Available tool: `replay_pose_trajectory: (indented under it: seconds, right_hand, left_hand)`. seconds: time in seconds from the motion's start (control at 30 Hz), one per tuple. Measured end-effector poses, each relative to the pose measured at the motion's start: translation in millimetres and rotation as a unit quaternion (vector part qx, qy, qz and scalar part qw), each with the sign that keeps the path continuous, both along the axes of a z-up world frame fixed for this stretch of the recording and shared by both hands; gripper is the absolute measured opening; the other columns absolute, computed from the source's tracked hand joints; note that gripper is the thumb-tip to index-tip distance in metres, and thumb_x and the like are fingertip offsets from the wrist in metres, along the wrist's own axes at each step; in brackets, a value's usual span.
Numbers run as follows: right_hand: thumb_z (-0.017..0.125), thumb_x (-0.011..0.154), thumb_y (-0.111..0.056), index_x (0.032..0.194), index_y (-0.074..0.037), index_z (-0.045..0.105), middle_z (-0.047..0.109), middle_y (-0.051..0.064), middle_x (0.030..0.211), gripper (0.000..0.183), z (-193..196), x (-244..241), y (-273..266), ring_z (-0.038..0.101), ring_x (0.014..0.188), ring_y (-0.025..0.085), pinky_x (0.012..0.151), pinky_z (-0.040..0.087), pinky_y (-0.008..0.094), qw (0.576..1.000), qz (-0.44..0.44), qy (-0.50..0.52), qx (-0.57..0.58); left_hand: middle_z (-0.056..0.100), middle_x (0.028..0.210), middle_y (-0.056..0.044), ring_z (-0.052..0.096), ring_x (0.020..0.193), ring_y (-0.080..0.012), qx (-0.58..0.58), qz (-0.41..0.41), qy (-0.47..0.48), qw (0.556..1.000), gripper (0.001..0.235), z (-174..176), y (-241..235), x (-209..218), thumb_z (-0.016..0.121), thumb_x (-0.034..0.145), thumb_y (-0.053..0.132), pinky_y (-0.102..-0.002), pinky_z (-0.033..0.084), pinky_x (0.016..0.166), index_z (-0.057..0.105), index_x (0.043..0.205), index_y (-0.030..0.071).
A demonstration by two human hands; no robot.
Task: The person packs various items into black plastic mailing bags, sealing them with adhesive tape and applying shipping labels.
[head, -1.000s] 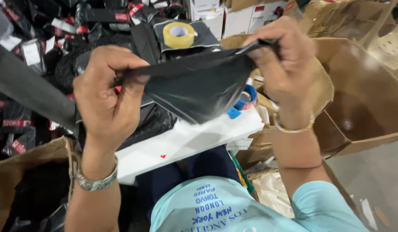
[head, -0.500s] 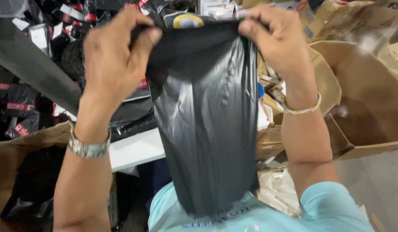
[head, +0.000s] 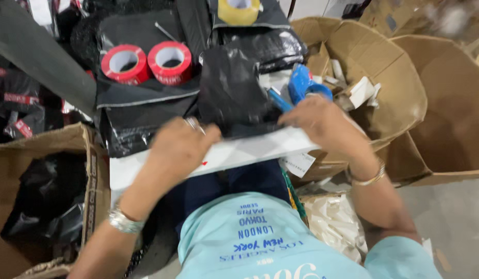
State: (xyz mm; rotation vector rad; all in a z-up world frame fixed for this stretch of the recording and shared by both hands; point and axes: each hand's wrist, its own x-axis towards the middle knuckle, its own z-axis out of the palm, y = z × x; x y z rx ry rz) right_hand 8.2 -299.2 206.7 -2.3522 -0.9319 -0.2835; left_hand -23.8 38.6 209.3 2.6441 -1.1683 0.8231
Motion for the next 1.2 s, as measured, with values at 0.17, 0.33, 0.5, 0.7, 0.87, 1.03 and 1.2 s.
replay_pose_trajectory:
  seconds: [0.17, 0.33, 0.5, 0.7, 0.87, 1.03, 1.2]
  right_hand:
    - [0.072, 0.087, -0.007, 0.098, -0.008, 0.077, 0.079, 0.007, 0.103, 0.012, -67.0, -40.9, -6.6, 0.073, 0.1, 0.026, 0.105, 0.045, 0.047, 0.992, 0.084, 0.092, -0.022]
    - [0.08, 0.086, -0.016, 0.103, -0.005, 0.076, 0.077, 0.007, 0.097, 0.021, -81.6, -73.6, -26.5, 0.069, 0.094, 0.02, 0.087, 0.055, 0.034, 0.951, 0.01, 0.262, 0.163]
    - [0.087, 0.07, -0.017, 0.134, 0.0, 0.054, 0.067, 0.006, 0.099, 0.073, -90.2, -74.7, 12.1, 0.06, 0.086, 0.014, 0.078, 0.05, 0.028, 0.971, -0.107, 0.108, 0.184]
    - [0.071, 0.088, -0.002, 0.137, -0.005, 0.062, 0.052, 0.006, 0.082, 0.05, -102.8, -82.0, -1.7, 0.048, 0.072, 0.01, 0.064, 0.043, 0.024, 0.953, -0.161, 0.216, 0.135]
    - [0.066, 0.096, 0.004, 0.116, -0.001, 0.066, 0.065, -0.002, 0.102, 0.021, -73.2, -103.2, 5.2, 0.058, 0.092, 0.005, 0.081, 0.047, 0.02, 0.909, -0.166, 0.224, 0.309]
    - [0.071, 0.094, 0.0, 0.101, -0.002, 0.069, 0.066, 0.002, 0.094, 0.008, -44.8, -87.4, 63.4, 0.062, 0.082, 0.01, 0.072, 0.05, 0.023, 0.96, 0.01, 0.211, 0.185]
    - [0.074, 0.086, -0.005, 0.098, -0.003, 0.07, 0.062, 0.006, 0.09, 0.013, -45.8, -76.2, 123.4, 0.063, 0.072, 0.014, 0.065, 0.052, 0.026, 0.958, 0.114, 0.247, 0.085]
  left_hand:
    - [0.061, 0.064, -0.007, 0.063, 0.066, -0.0276, -0.006, -0.054, 0.18, 0.982, 0.032, -67.7, 0.2, -39.0, 0.069, 0.091, 0.041, -0.044, 0.049, 0.065, 0.063, 0.084, 0.01]
    - [0.072, 0.075, -0.007, 0.071, 0.066, -0.0215, -0.229, 0.029, 0.321, 0.919, 0.033, -76.2, 4.0, -71.0, 0.08, 0.085, 0.043, -0.035, 0.053, 0.06, 0.069, 0.091, 0.013]
    - [0.068, 0.082, -0.016, 0.067, 0.068, -0.032, -0.225, 0.17, 0.195, 0.939, 0.069, -95.7, -23.0, -78.5, 0.083, 0.076, 0.039, -0.04, 0.051, 0.055, 0.053, 0.124, -0.001]
    - [0.058, 0.065, -0.008, 0.059, 0.057, -0.021, -0.361, 0.182, 0.365, 0.839, 0.056, -119.6, -21.2, -86.2, 0.067, 0.09, 0.006, -0.035, 0.048, 0.056, 0.044, 0.141, -0.002]
    - [0.053, 0.064, -0.003, 0.048, 0.058, -0.008, -0.481, 0.141, 0.428, 0.752, 0.049, -109.6, -13.8, -103.1, 0.066, 0.093, 0.001, -0.025, 0.041, 0.055, 0.047, 0.138, -0.002]
    - [0.054, 0.077, 0.003, 0.047, 0.066, -0.0025, -0.557, 0.086, 0.467, 0.681, 0.045, -105.0, -12.5, -103.9, 0.063, 0.094, -0.001, -0.02, 0.039, 0.058, 0.049, 0.136, -0.001]
    - [0.055, 0.076, 0.003, 0.047, 0.064, -0.0018, -0.57, 0.083, 0.476, 0.665, 0.043, -106.9, -6.8, -103.8, 0.06, 0.093, -0.002, -0.02, 0.04, 0.058, 0.049, 0.134, -0.002]
